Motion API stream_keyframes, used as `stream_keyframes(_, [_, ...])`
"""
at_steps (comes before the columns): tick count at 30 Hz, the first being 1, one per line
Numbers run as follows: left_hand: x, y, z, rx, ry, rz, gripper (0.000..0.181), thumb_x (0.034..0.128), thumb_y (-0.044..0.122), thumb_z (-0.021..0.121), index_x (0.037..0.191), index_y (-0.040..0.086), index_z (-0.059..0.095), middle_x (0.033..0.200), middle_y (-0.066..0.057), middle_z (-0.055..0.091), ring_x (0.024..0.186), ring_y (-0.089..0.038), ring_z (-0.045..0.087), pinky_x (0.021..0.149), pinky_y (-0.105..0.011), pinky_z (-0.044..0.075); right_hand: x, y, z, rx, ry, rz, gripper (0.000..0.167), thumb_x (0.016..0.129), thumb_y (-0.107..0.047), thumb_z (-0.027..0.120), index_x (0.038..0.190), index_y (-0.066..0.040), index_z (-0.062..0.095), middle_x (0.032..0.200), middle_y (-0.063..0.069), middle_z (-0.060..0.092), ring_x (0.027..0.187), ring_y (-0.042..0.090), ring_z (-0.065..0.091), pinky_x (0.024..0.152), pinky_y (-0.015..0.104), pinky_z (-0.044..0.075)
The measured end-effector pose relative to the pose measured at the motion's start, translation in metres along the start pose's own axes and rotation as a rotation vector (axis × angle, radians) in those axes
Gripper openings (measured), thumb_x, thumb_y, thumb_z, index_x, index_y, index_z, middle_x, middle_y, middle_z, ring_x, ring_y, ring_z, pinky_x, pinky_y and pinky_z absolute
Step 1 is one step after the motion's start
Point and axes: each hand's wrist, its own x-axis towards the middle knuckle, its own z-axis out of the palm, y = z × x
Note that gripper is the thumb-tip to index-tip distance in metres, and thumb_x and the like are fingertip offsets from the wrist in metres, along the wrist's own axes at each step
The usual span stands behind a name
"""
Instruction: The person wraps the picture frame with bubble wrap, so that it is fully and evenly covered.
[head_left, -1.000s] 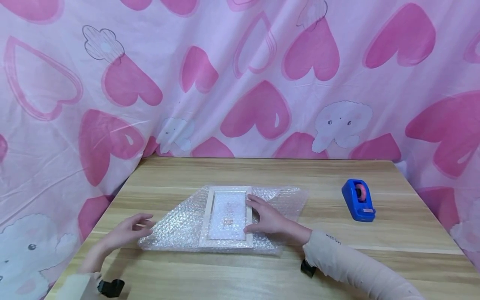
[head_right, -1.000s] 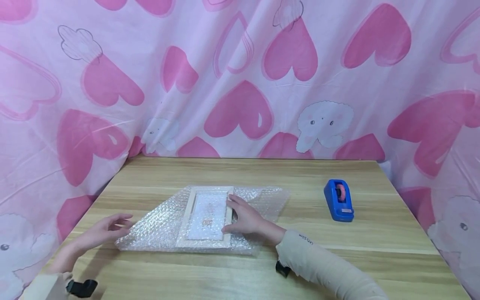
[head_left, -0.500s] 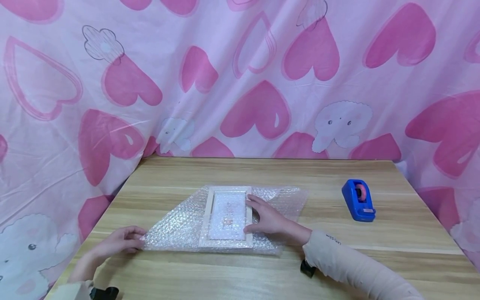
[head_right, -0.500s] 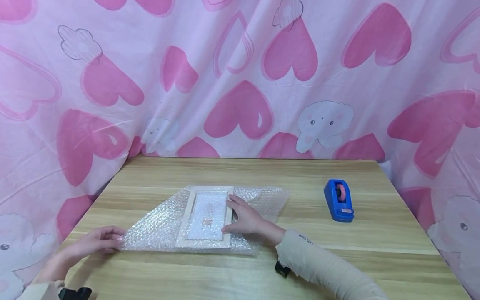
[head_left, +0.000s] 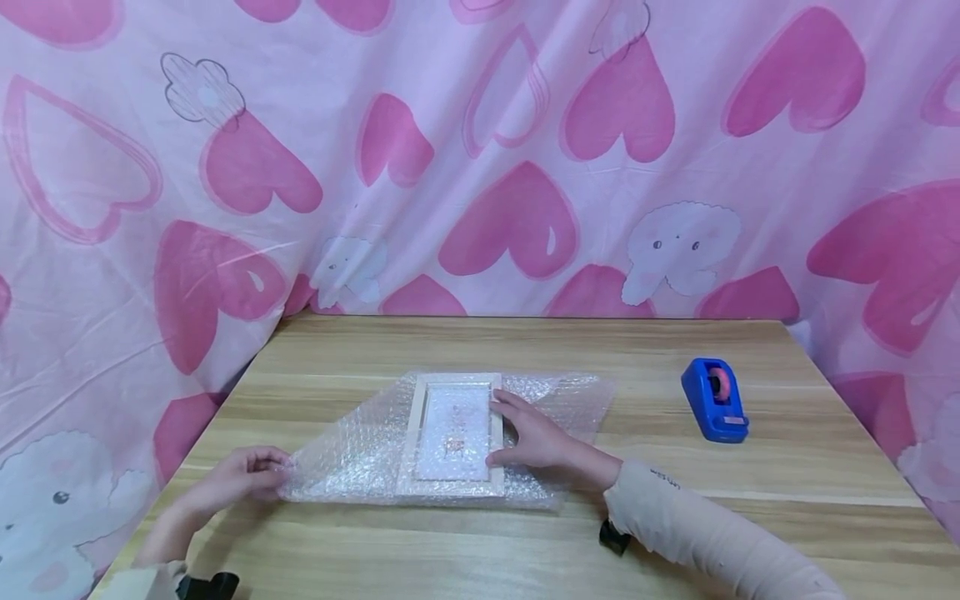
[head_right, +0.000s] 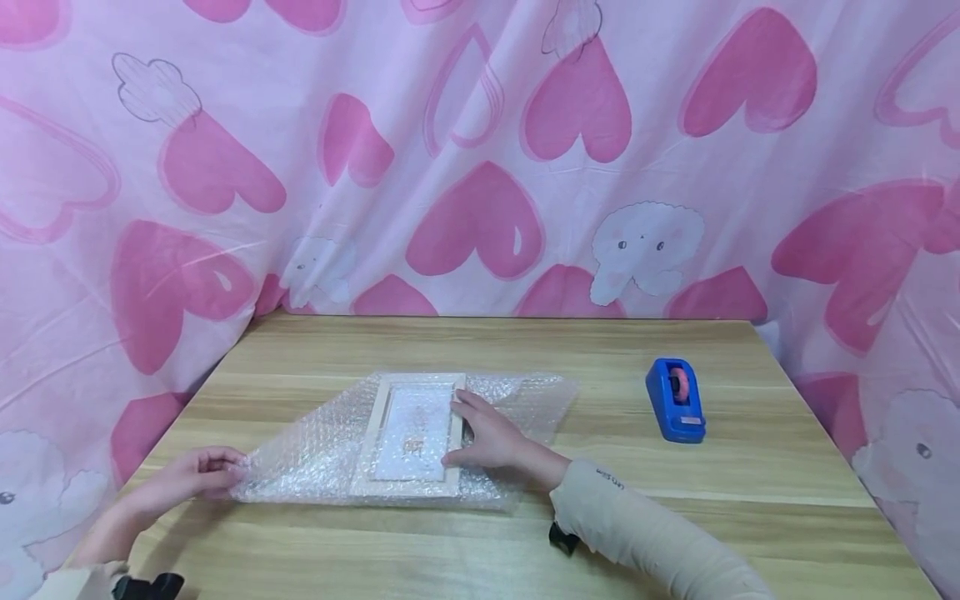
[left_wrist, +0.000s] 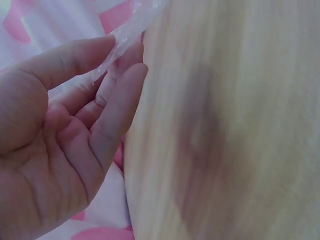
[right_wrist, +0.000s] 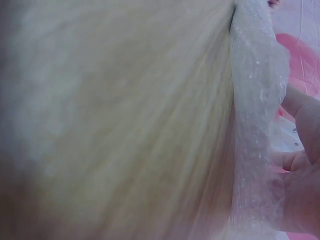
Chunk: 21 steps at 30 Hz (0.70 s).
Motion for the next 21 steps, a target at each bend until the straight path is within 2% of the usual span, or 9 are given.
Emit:
stream_keyframes(3, [0.0,0.01,0.002,-0.003,0.032,0.019,0.026,0.0917,0.009,0.05,0.104,-0.014,0.052,0.085,0.007,0.062,0.079,-0.005,0.059,0.072,-0.026,0.053,0.0,0.0,0.0,-0.002,-0.002,0.002,0.09,0.07,-0.046,0.073,0.137,0.0,0.036,0.148,0.014,0.021,0.134,0.03,0.021,0.108,0.045,0.02])
stream_keyframes(10, [0.008,0.044,0.014,-0.02,0.143,0.003,0.015,0.091,0.014,0.053,0.101,0.005,0.06,0.085,0.009,0.062,0.081,-0.004,0.06,0.074,-0.024,0.052,0.0,-0.001,0.0,-0.022,0.012,-0.003,0.09,0.069,-0.046,0.073,0.136,0.001,0.037,0.147,0.014,0.023,0.134,0.031,0.022,0.108,0.046,0.022])
stream_keyframes(12, [0.013,0.054,0.019,-0.015,0.149,0.031,0.017,0.0907,0.014,0.054,0.102,0.003,0.06,0.085,0.008,0.063,0.081,-0.004,0.06,0.074,-0.023,0.052,0.0,-0.001,0.0,-0.043,0.017,0.0,0.09,0.069,-0.046,0.073,0.136,0.0,0.037,0.147,0.014,0.023,0.134,0.031,0.023,0.108,0.047,0.021])
stream_keyframes(16, [0.023,0.072,0.033,-0.027,0.141,0.117,0.018,0.0903,0.011,0.054,0.101,-0.002,0.059,0.088,0.007,0.068,0.082,-0.005,0.062,0.074,-0.023,0.052,0.0,-0.002,0.001,-0.086,0.03,0.012,0.089,0.067,-0.048,0.073,0.135,0.0,0.039,0.146,0.014,0.026,0.133,0.031,0.024,0.107,0.057,0.011])
stream_keyframes(19, [0.032,0.082,0.044,-0.066,0.115,0.195,0.013,0.0906,0.007,0.052,0.099,0.002,0.061,0.091,0.006,0.069,0.084,-0.006,0.063,0.074,-0.022,0.053,0.0,-0.005,0.001,-0.111,0.035,0.029,0.089,0.067,-0.049,0.073,0.135,-0.001,0.04,0.146,0.013,0.027,0.134,0.03,0.024,0.105,0.062,0.004])
stream_keyframes(21, [0.038,0.087,0.052,-0.09,0.11,0.226,0.012,0.0902,0.005,0.052,0.096,0.005,0.062,0.09,0.007,0.069,0.083,-0.006,0.063,0.073,-0.022,0.053,0.001,-0.006,0.001,-0.121,0.037,0.035,0.089,0.066,-0.049,0.073,0.134,-0.002,0.041,0.146,0.013,0.028,0.133,0.03,0.025,0.104,0.063,0.005])
